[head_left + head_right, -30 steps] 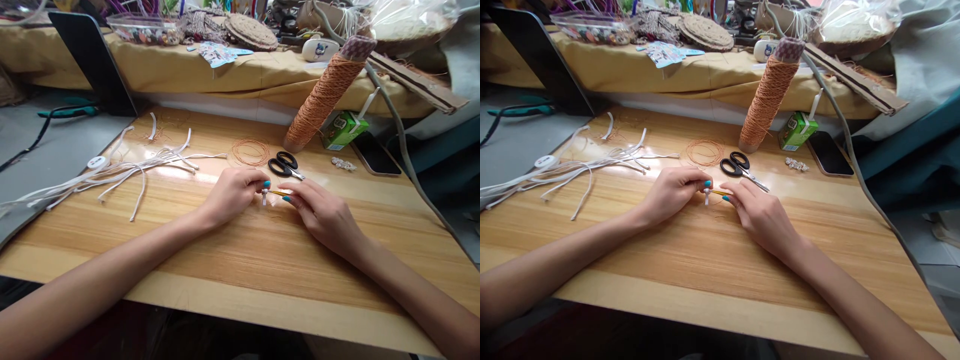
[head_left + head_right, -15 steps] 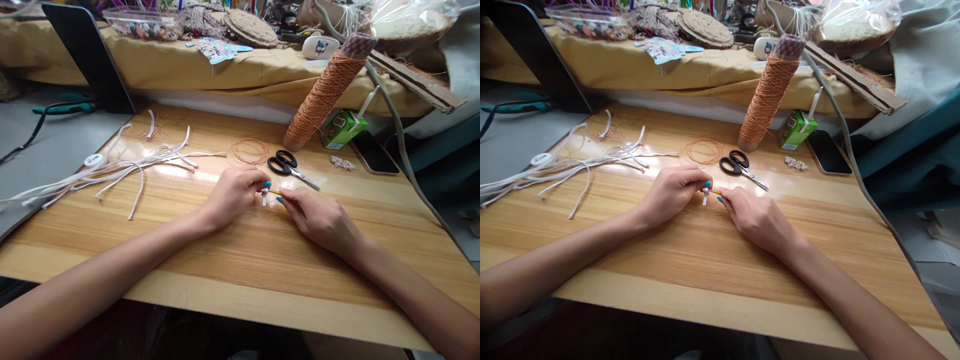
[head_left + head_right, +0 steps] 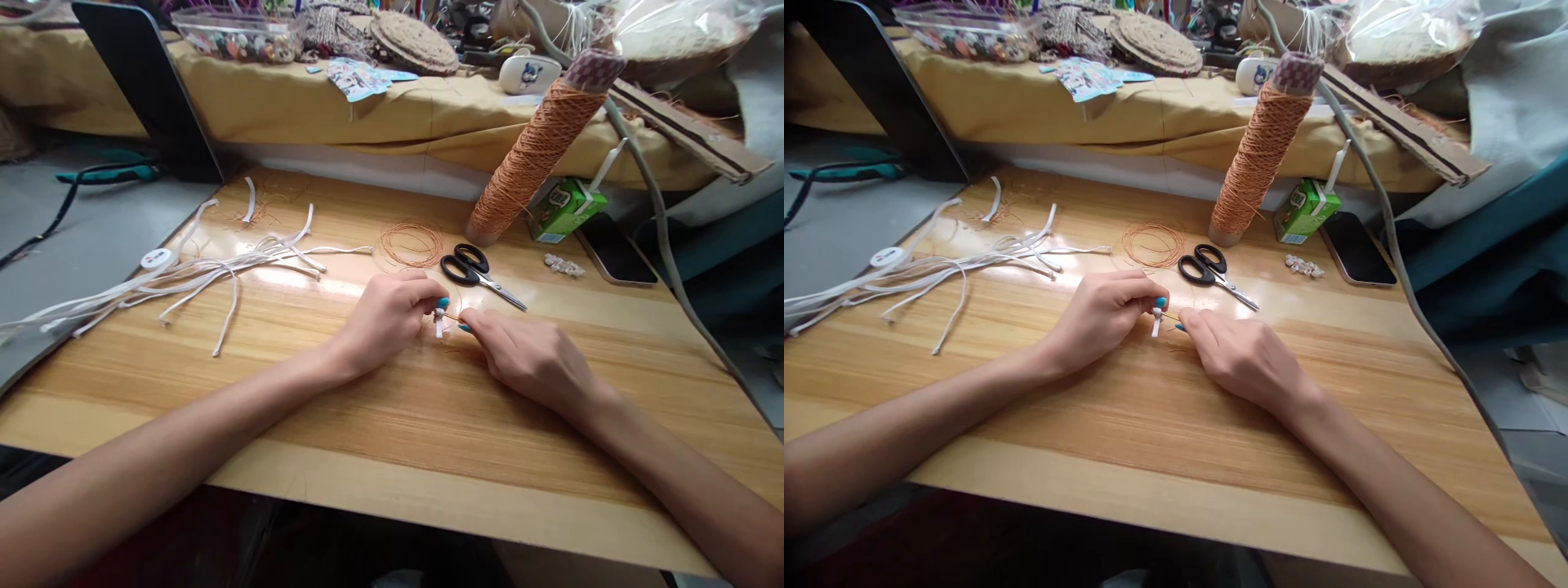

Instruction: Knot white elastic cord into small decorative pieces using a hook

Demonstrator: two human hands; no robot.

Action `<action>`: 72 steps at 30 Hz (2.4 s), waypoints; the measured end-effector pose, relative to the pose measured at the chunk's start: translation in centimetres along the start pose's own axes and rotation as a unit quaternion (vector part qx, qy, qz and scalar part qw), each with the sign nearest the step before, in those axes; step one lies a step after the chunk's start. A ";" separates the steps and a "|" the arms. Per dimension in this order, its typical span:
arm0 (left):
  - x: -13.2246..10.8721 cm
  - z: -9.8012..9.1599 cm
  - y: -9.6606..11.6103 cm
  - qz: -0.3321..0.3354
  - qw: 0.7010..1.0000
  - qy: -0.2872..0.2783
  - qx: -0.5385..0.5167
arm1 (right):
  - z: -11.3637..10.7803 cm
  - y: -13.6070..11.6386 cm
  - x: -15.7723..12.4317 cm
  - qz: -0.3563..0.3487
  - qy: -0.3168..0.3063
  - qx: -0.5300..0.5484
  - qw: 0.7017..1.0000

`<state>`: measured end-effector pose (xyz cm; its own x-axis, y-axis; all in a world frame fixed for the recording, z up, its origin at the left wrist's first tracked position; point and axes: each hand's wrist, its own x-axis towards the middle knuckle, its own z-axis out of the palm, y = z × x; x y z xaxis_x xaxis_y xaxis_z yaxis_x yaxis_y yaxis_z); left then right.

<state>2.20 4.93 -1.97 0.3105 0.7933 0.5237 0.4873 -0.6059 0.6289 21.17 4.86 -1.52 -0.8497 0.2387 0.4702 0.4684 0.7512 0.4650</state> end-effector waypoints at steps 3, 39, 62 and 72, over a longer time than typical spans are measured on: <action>0.0 0.0 0.0 -0.006 1.000 -0.007 0.003 | -0.1 -0.1 0.3 0.007 0.007 -0.013 1.000; 1.0 -1.9 0.0 -0.158 0.947 -0.065 -0.273 | -1.9 4.4 -1.3 0.425 0.055 0.144 0.892; 0.2 -0.8 1.7 -0.145 0.961 -0.128 -0.199 | -2.8 -0.6 1.5 0.369 -0.103 0.412 0.827; 0.0 -0.8 2.0 -0.157 0.955 -0.137 -0.211 | -3.0 -0.4 1.6 0.411 -0.140 0.494 0.754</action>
<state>2.53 3.71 -0.29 0.4344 0.8901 0.1379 0.2366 -0.2605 0.9360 20.37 3.07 1.32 -0.4538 0.8894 0.0542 0.5729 0.3378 -0.7467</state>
